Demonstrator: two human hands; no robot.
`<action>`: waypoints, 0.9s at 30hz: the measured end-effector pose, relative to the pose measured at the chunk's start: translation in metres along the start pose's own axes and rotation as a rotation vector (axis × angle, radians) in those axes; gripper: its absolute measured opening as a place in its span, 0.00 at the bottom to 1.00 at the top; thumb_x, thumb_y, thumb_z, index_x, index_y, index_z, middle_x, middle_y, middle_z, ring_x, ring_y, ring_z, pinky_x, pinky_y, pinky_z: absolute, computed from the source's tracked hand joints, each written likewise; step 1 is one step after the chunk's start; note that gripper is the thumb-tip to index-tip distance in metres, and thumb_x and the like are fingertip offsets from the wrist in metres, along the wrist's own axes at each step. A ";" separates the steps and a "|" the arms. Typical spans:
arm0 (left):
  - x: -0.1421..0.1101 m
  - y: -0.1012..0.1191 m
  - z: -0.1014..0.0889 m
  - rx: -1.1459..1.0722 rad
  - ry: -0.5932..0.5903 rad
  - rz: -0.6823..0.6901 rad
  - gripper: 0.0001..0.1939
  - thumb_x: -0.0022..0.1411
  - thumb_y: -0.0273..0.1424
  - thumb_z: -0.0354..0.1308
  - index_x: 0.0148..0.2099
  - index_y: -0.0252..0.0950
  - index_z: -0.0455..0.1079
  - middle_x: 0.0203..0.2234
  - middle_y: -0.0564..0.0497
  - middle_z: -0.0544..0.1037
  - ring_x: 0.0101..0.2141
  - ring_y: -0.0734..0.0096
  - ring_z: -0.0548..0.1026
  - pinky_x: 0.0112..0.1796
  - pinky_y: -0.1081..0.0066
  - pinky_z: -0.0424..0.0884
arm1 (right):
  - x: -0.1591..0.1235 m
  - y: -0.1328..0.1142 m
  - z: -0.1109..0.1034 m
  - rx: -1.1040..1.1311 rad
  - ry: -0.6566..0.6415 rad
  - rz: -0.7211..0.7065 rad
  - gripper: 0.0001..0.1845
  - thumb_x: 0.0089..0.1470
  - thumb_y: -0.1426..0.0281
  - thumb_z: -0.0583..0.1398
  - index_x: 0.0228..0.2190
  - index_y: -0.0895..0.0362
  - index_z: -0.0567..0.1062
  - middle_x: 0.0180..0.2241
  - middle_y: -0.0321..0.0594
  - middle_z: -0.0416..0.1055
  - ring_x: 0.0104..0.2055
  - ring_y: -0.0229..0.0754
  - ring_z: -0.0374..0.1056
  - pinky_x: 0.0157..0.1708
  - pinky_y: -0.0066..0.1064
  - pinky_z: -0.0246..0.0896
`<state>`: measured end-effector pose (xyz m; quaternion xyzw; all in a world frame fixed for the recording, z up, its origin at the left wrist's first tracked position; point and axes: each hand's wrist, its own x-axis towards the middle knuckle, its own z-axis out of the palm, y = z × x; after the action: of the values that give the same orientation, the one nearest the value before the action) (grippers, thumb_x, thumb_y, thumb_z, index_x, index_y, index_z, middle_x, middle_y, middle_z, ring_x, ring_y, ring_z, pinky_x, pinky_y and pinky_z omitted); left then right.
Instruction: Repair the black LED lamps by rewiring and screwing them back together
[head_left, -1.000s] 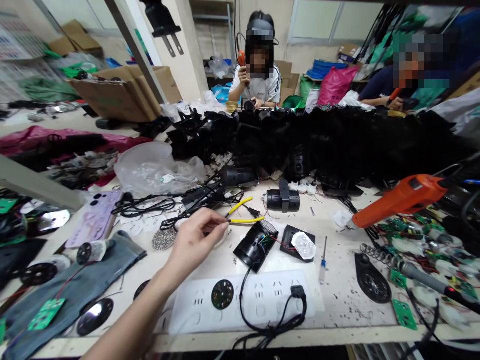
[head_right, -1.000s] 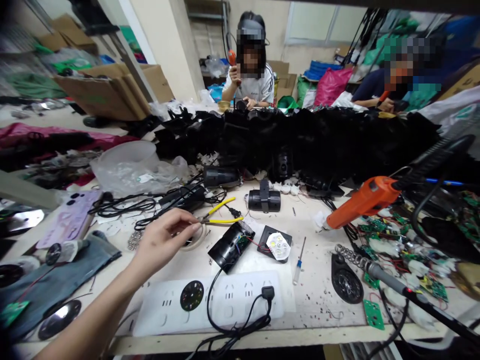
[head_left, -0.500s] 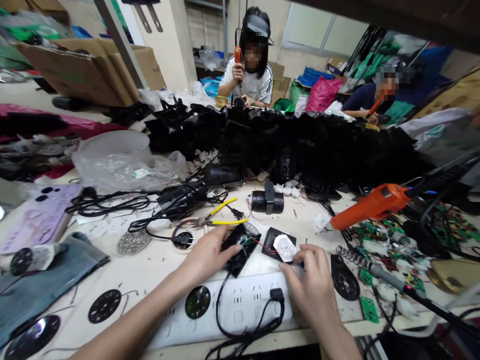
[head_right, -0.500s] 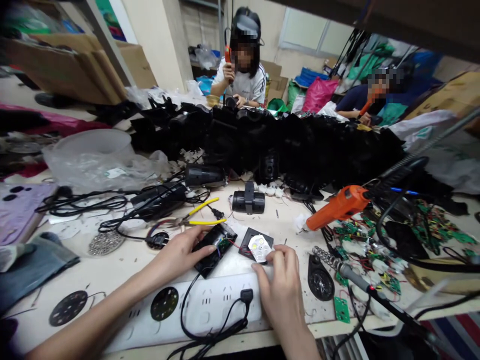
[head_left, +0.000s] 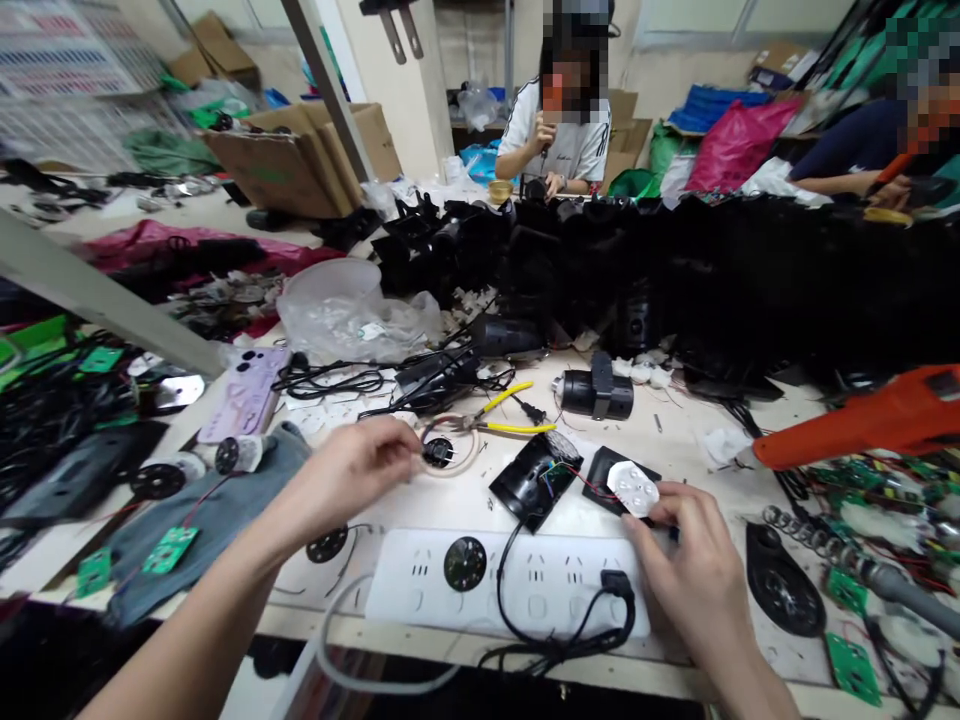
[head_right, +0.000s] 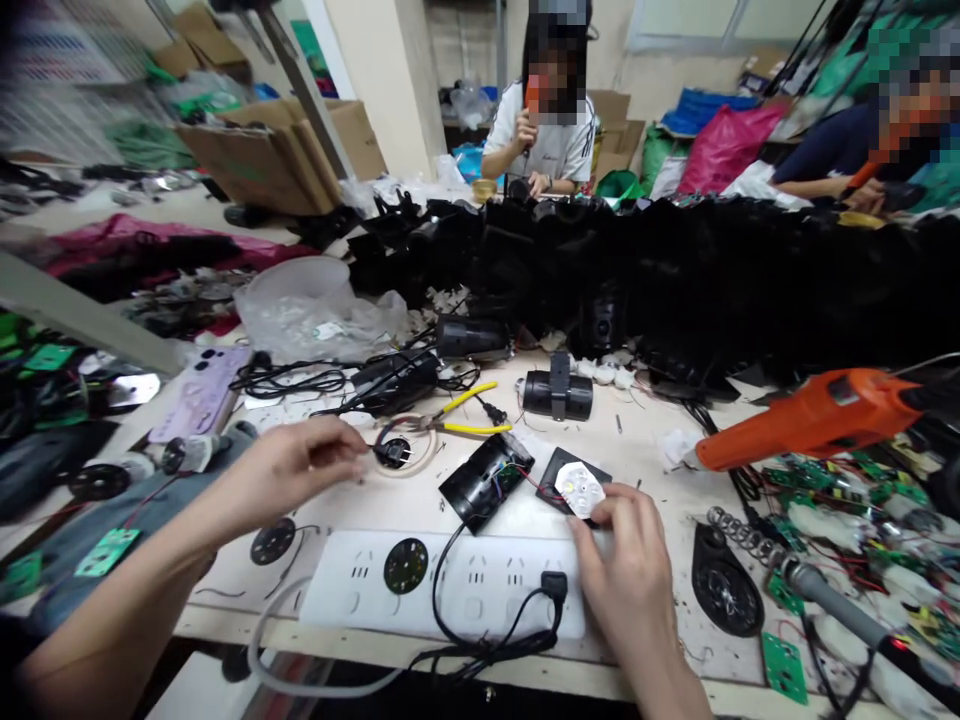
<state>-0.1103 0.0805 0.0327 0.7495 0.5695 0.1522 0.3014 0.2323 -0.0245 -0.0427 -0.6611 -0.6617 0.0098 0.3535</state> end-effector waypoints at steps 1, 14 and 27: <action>-0.008 0.003 0.006 0.007 -0.084 0.057 0.11 0.53 0.42 0.61 0.34 0.40 0.74 0.28 0.51 0.77 0.29 0.65 0.74 0.30 0.71 0.69 | 0.002 -0.001 -0.004 0.005 0.009 0.005 0.11 0.57 0.60 0.58 0.29 0.53 0.65 0.38 0.46 0.67 0.42 0.50 0.68 0.40 0.43 0.65; -0.041 0.003 0.064 0.144 -0.173 0.309 0.15 0.62 0.37 0.56 0.51 0.45 0.73 0.42 0.47 0.77 0.41 0.62 0.77 0.42 0.69 0.74 | 0.058 0.010 -0.055 0.147 0.814 0.363 0.38 0.46 0.62 0.68 0.56 0.58 0.63 0.54 0.61 0.64 0.54 0.61 0.66 0.52 0.54 0.62; -0.043 -0.018 0.085 0.067 0.013 0.262 0.20 0.54 0.54 0.56 0.50 0.68 0.69 0.42 0.60 0.78 0.41 0.51 0.78 0.41 0.52 0.77 | 0.086 0.026 -0.053 0.166 0.647 0.348 0.34 0.46 0.56 0.66 0.52 0.55 0.63 0.39 0.45 0.70 0.38 0.47 0.69 0.43 0.42 0.66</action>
<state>-0.0890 0.0194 -0.0393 0.8262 0.4732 0.1760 0.2501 0.2907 0.0309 0.0236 -0.7018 -0.3903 -0.0861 0.5896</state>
